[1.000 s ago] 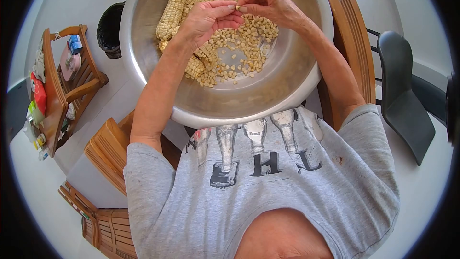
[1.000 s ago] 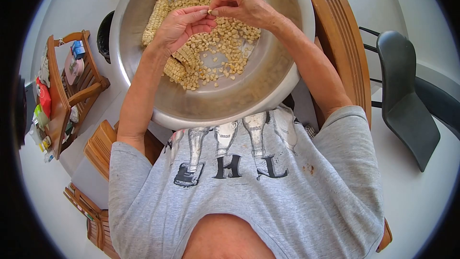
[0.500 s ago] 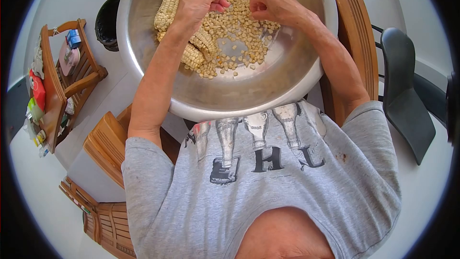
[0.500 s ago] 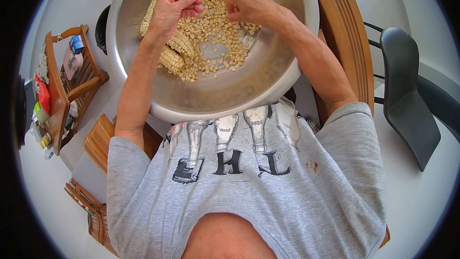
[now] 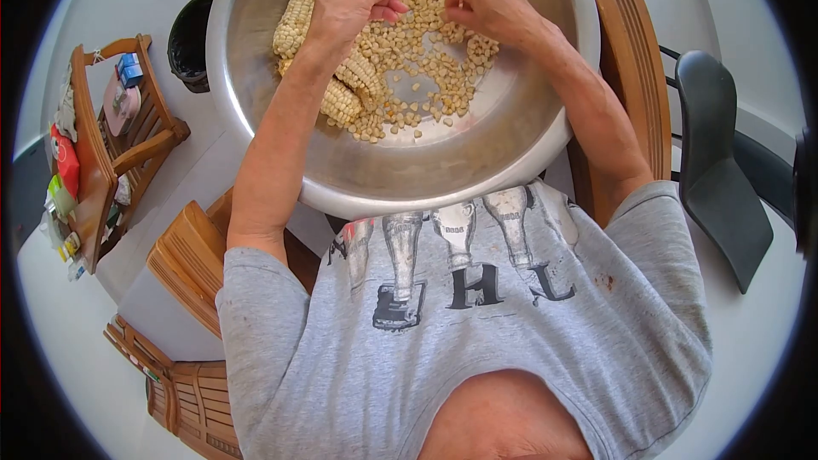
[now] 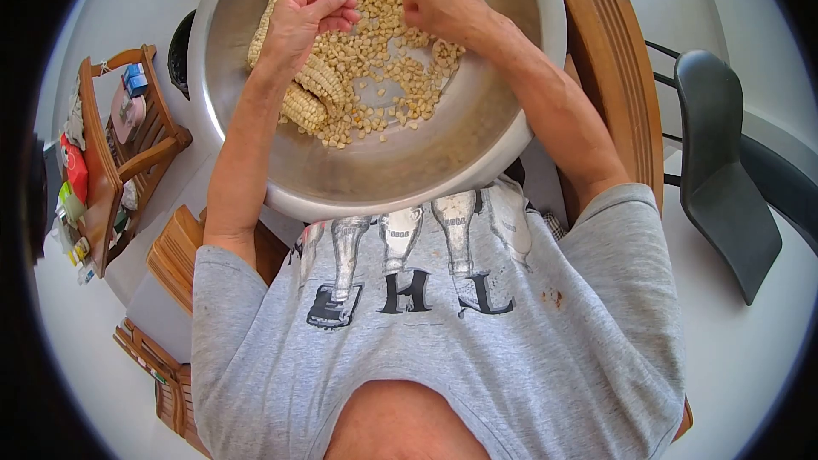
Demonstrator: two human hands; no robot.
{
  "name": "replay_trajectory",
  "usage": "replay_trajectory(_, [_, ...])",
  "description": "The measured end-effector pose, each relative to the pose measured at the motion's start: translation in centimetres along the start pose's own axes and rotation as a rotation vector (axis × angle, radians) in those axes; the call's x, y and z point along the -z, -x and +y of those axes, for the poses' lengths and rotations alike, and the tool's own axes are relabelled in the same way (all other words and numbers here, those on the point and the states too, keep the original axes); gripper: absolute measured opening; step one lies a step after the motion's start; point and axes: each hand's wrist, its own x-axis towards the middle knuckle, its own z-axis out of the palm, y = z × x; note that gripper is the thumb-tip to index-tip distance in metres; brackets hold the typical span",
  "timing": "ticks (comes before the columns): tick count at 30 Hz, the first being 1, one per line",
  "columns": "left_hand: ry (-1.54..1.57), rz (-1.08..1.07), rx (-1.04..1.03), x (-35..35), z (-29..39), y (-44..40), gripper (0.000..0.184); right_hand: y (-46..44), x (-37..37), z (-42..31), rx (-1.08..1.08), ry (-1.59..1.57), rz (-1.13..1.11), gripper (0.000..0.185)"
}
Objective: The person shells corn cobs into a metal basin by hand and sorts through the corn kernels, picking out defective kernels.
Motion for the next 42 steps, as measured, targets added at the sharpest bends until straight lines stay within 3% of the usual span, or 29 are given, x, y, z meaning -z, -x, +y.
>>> replay_trajectory(2, [0.027,0.017,-0.004,0.1,0.2,0.1,0.018,-0.3,0.0,0.6,-0.077,-0.006,0.254,0.022])
replay_trajectory(5, [0.047,0.037,-0.033,0.4,0.5,-0.1,0.018,-0.8,-1.0,1.3,-0.208,0.159,0.15,0.028])
replay_trajectory(9, [0.05,0.057,-0.077,1.4,0.6,-0.2,0.017,-0.9,-0.9,1.6,0.127,-0.031,-0.246,0.032])
replay_trajectory(12, [0.07,0.084,-0.078,1.7,0.7,-0.2,0.016,0.4,0.8,0.1,0.11,-0.158,-0.646,0.032])
replay_trajectory(15, [0.102,0.071,-0.095,1.9,0.7,-0.5,0.018,0.3,0.9,1.7,0.111,-0.2,-0.269,0.03])
replay_trajectory(18, [0.122,0.094,-0.082,1.7,0.4,-0.6,0.019,-0.3,0.9,2.3,-0.149,0.076,0.26,0.033])
replay_trajectory(22, [0.087,0.077,-0.048,1.4,0.7,-0.4,0.021,-0.5,1.2,1.2,-0.35,-0.022,-0.182,0.041])
replay_trajectory(23, [0.077,0.075,-0.044,1.4,0.8,-0.4,0.021,-0.4,1.1,1.8,-0.111,-0.021,-0.213,0.039])
replay_trajectory(26, [0.058,0.098,-0.019,1.5,0.9,-0.2,0.021,-0.7,-0.7,3.7,-0.035,-0.118,-0.172,0.039])
replay_trajectory(29, [0.048,0.094,-0.015,1.4,1.0,-0.4,0.021,-1.1,-0.6,3.1,-0.095,0.056,0.154,0.035])
replay_trajectory(32, [0.035,0.071,-0.008,1.3,0.9,-0.2,0.022,-0.9,-1.0,1.0,-0.093,-0.18,0.015,0.03])
replay_trajectory(38, [0.059,0.095,-0.022,2.1,0.6,-0.6,0.019,-0.8,-0.8,-0.3,-0.011,-0.238,-0.686,0.034])
replay_trajectory(42, [0.081,0.061,-0.071,2.8,0.2,-0.9,0.02,-1.1,-0.7,1.7,-0.028,-0.26,-0.25,0.029])
